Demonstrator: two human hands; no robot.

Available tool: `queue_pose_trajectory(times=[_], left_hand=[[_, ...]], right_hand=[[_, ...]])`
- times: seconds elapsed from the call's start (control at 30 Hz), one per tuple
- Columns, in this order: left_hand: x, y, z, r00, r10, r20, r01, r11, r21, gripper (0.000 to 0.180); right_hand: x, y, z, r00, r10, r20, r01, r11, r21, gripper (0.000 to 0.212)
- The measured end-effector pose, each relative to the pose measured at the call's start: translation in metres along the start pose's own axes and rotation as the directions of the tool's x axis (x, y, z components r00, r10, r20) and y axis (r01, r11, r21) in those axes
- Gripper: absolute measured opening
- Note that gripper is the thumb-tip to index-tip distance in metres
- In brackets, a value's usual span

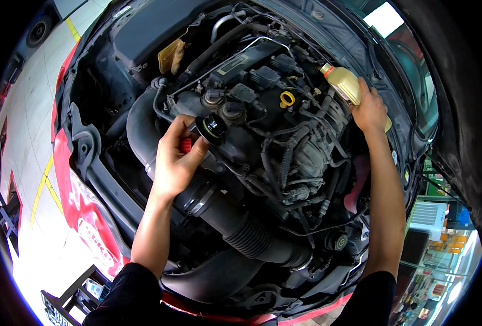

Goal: The person checks the engine oil level by pulling out the dipstick, wiping it with a cloth, reinserting it, and repeating the check. They then pour engine oil from a bottle into the engine and recheck the level before closing the hood.

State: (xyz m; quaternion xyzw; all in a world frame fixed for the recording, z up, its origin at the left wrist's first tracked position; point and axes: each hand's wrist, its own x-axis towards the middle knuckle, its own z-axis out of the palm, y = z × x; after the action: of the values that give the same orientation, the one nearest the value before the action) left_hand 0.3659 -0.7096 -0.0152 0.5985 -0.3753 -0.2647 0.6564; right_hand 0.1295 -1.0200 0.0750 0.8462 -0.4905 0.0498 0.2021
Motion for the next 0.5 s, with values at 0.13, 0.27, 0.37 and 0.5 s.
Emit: queue_pose_trajectory(times=[0.13,0.27,0.37,0.5], left_hand=[[0.001,-0.005,0.0,1.0,0.01,0.005,-0.01,0.999,-0.037,0.021],[0.0,-0.006,0.0,1.0,0.012,0.011,-0.011,1.0,-0.012,0.022],[0.0,-0.007,-0.001,1.0,0.027,0.006,-0.027,1.0,-0.002,0.022],[0.0,-0.006,-0.001,1.0,0.023,0.01,-0.023,1.0,-0.002,0.023]], right_hand=[[-0.001,-0.001,0.001,1.0,-0.01,-0.012,0.01,1.0,0.002,0.077],[0.0,0.004,0.005,1.0,-0.016,-0.015,0.016,1.0,0.007,0.076],[0.002,0.0,0.001,1.0,-0.017,0.01,0.018,0.999,-0.044,0.077],[0.008,-0.005,-0.007,0.997,-0.071,-0.005,0.07,0.988,-0.14,0.075]])
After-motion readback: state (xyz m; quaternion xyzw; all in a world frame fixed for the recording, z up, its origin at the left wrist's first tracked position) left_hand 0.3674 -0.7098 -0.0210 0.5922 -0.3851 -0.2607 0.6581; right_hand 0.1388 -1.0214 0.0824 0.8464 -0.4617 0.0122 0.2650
